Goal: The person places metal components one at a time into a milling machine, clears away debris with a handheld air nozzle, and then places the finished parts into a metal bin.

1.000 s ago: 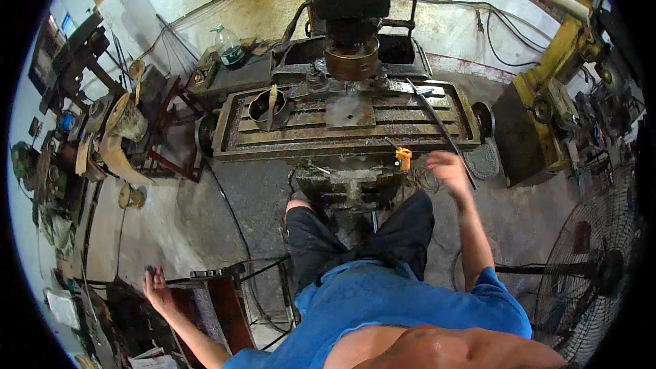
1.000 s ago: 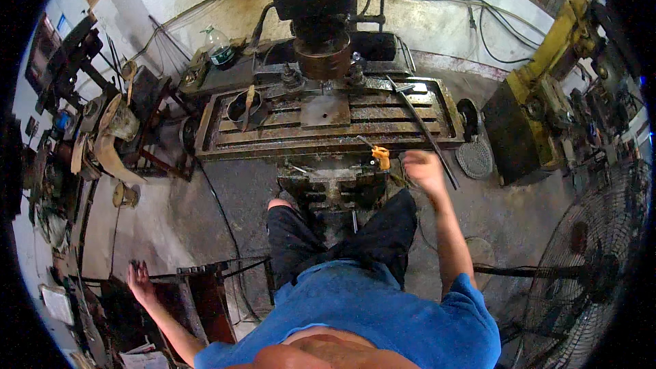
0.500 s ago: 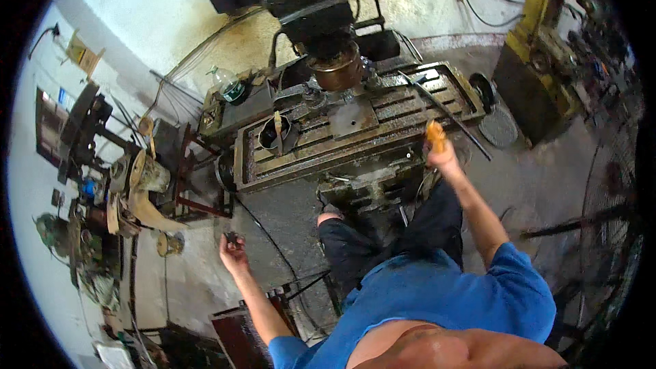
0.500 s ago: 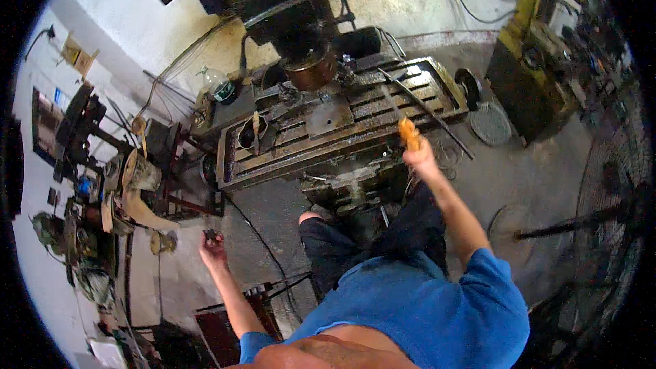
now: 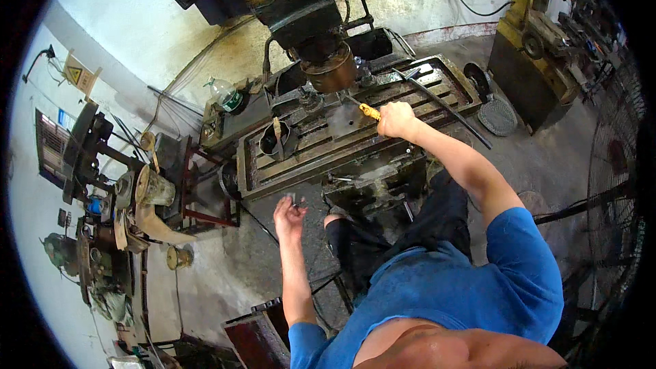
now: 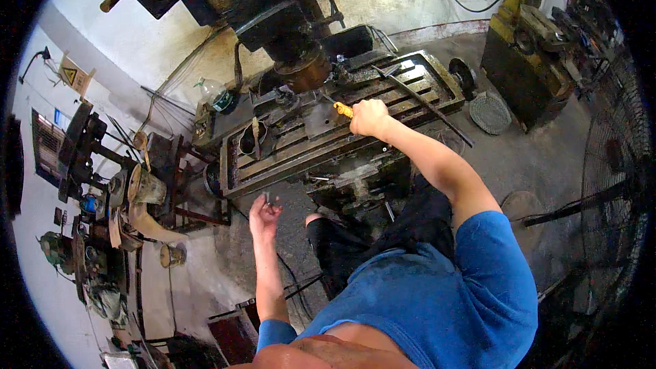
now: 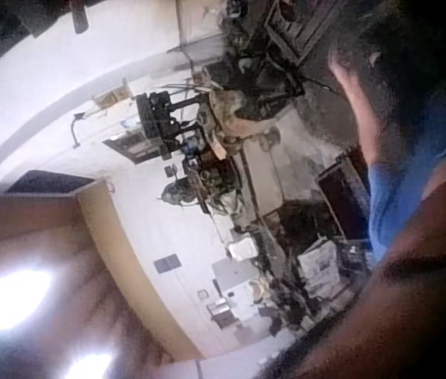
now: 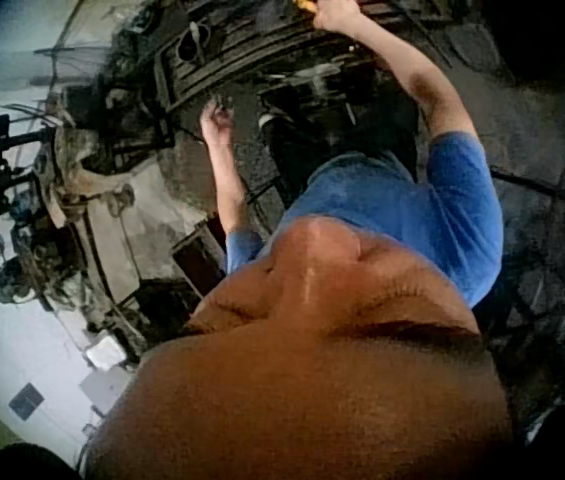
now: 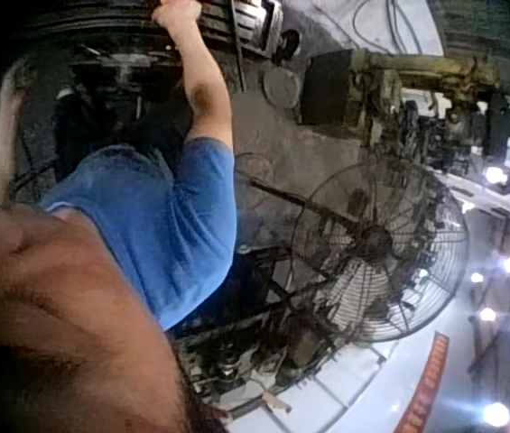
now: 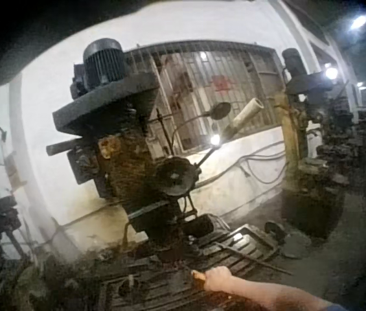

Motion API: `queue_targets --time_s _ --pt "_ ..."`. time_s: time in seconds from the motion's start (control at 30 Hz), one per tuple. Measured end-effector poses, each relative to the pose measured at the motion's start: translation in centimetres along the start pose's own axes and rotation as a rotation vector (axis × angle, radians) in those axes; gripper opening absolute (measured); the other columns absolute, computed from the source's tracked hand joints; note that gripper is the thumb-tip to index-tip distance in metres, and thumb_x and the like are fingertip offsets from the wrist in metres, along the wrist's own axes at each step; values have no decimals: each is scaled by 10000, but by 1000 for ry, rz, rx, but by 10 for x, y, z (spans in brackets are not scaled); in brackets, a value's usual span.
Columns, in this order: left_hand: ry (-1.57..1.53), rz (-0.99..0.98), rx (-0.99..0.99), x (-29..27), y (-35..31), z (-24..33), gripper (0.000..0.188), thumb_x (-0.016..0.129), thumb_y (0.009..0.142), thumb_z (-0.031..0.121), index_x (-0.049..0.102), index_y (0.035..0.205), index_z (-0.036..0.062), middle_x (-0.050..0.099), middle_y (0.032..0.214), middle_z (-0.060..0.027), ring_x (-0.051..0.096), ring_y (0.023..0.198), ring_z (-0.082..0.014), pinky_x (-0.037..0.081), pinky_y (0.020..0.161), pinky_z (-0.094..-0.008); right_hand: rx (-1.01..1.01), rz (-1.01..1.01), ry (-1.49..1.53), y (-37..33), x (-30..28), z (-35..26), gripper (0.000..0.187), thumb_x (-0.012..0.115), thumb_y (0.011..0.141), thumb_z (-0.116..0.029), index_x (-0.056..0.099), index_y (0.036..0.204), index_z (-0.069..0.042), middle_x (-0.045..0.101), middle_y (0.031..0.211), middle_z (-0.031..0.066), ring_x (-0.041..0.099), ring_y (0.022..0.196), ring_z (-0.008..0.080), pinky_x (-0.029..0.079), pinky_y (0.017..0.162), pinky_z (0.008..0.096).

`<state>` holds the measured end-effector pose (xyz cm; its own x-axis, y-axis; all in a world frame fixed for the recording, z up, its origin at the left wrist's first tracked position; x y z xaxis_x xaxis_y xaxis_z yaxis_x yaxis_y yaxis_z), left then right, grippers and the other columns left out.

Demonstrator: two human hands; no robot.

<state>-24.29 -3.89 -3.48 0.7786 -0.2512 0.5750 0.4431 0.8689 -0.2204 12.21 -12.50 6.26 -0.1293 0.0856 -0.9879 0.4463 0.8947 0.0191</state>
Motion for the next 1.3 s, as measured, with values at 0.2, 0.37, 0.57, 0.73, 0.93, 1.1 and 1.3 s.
queue_targets --time_s 0.2,0.37,0.57,0.73,0.93,1.1,1.3 --pt "94 -160 -78 85 13 -23 98 553 806 117 519 849 36 625 845 -127 567 516 -178 501 517 -310 -204 -130 137 -74 -30 -6 254 526 553 -208 617 655 6 598 690 235 615 700 355 501 654 409" --pt "341 -206 6 159 70 -39 133 573 806 134 526 837 14 591 734 -84 541 529 -150 424 427 -249 -278 -307 60 -136 -43 6 298 530 524 -265 629 665 -23 595 681 220 592 692 373 488 666 408" --pt "1341 -27 706 213 127 -15 262 636 718 224 564 881 32 595 728 -145 603 628 -292 476 563 -383 -244 -4 366 -123 -92 35 245 557 563 -216 624 767 -100 570 642 181 574 616 335 461 609 391" --pt "1831 -126 757 234 133 -27 288 631 703 308 597 897 99 611 788 -147 594 773 -331 472 673 -437 -235 -34 1022 -80 -55 71 317 461 611 -1 624 882 23 628 869 14 495 699 76 400 630 228" --pt "1772 -216 771 223 130 -26 256 621 693 190 596 928 92 610 868 -143 582 832 -321 470 710 -430 5 35 995 -53 60 89 210 582 562 -112 615 720 23 514 525 46 480 512 115 374 502 268" --pt "1782 -248 780 222 145 -30 238 576 697 126 611 929 88 604 871 -136 589 826 -313 476 714 -426 203 85 523 -75 68 88 361 615 553 -214 641 828 17 605 701 215 625 713 326 481 659 356" --pt "1728 -195 854 244 160 -36 214 573 721 145 607 925 88 604 848 -143 596 788 -311 479 669 -421 32 141 598 -100 48 116 414 597 530 -195 638 890 5 614 816 216 618 792 326 481 727 348"
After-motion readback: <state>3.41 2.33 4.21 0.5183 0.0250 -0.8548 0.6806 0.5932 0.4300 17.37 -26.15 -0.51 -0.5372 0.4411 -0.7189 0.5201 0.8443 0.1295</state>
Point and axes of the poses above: each hand's wrist, its own y-axis towards the middle knuckle, its own x-axis out of the palm, z = x × y, the point moved 6 cm from there along y, towards the middle knuckle
